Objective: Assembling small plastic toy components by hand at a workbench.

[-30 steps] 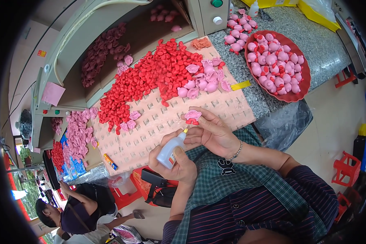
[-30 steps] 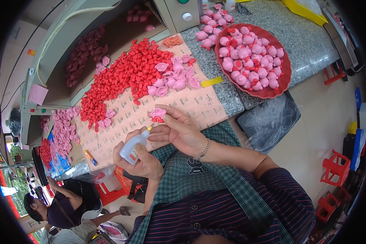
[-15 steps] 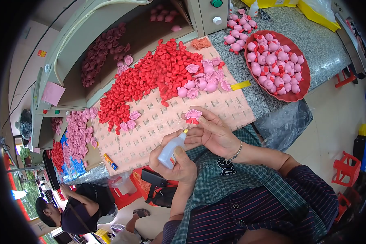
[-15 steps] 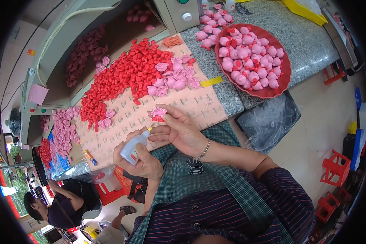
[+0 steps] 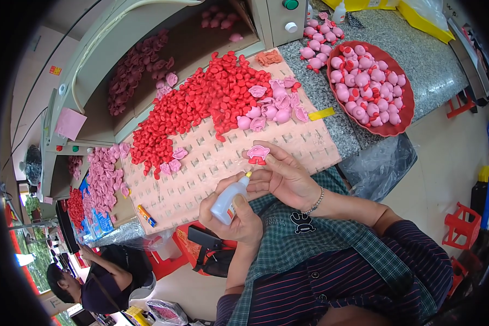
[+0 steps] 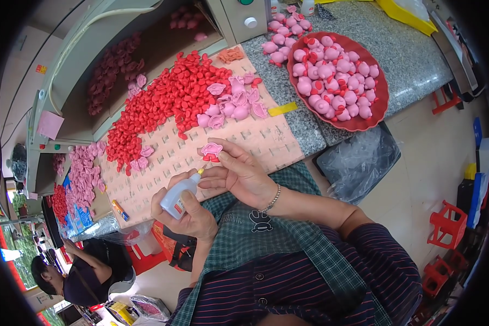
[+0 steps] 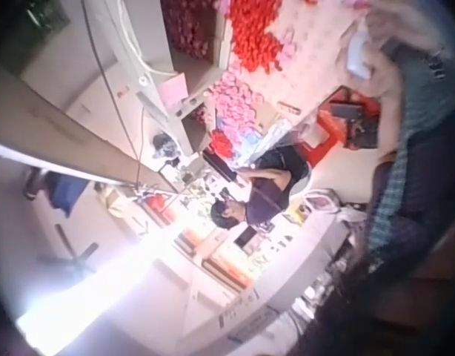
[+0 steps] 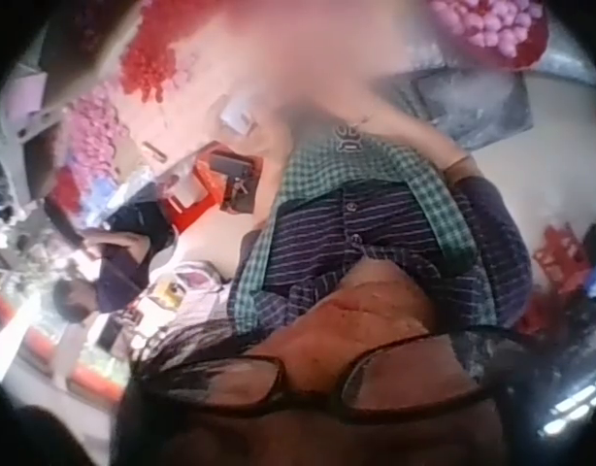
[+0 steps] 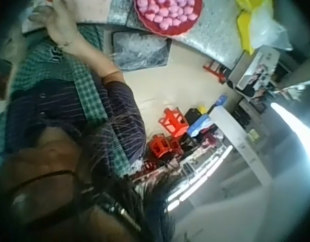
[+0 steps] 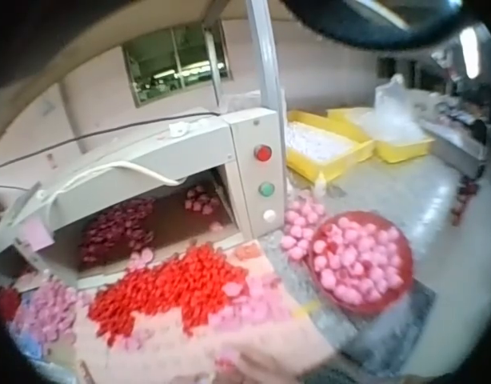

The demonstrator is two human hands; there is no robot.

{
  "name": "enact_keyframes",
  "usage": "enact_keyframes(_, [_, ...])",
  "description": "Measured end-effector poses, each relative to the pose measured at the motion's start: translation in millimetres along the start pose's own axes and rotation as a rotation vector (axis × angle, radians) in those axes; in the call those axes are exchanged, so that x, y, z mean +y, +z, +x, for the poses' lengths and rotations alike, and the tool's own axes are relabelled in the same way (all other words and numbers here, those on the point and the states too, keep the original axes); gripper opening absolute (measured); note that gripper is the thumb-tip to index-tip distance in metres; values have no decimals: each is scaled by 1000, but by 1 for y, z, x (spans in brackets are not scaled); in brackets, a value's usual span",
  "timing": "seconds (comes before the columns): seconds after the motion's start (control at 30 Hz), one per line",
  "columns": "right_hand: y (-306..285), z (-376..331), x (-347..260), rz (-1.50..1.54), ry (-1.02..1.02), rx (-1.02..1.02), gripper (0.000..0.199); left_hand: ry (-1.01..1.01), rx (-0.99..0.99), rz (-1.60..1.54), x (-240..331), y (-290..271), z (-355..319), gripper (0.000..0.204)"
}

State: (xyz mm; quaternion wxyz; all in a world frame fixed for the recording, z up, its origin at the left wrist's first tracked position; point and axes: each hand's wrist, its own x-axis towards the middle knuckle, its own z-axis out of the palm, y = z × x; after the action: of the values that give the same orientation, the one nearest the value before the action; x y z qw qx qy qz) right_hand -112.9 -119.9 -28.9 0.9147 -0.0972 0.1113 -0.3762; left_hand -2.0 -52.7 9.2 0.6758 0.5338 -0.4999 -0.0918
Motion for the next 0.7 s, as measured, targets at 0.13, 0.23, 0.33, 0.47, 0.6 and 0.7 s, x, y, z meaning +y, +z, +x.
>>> enact_keyframes(0.13, [1, 0, -1, -7, -2, -10, 50, -3, -7, 0, 1, -1, 1, 34])
enact_keyframes(0.23, [1, -1, 0, -9, 6, -11, 50, -1, 17, -12, -2, -2, -1, 34])
enact_keyframes(0.33, [0, -1, 0, -10, 6, -9, 49, -13, 24, -30, -3, -1, -1, 34])
enact_keyframes(0.47, [-2, 0, 1, -24, 12, -23, 48, -14, 29, -14, -2, -2, -1, 36])
enact_keyframes(0.6, [6, 1, -3, -25, 1, -4, 48, -185, 140, -138, 1, -6, 0, 35])
enact_keyframes(0.7, [4, -3, -10, -69, -50, -4, 48, -429, 284, -398, -5, -7, 8, 38])
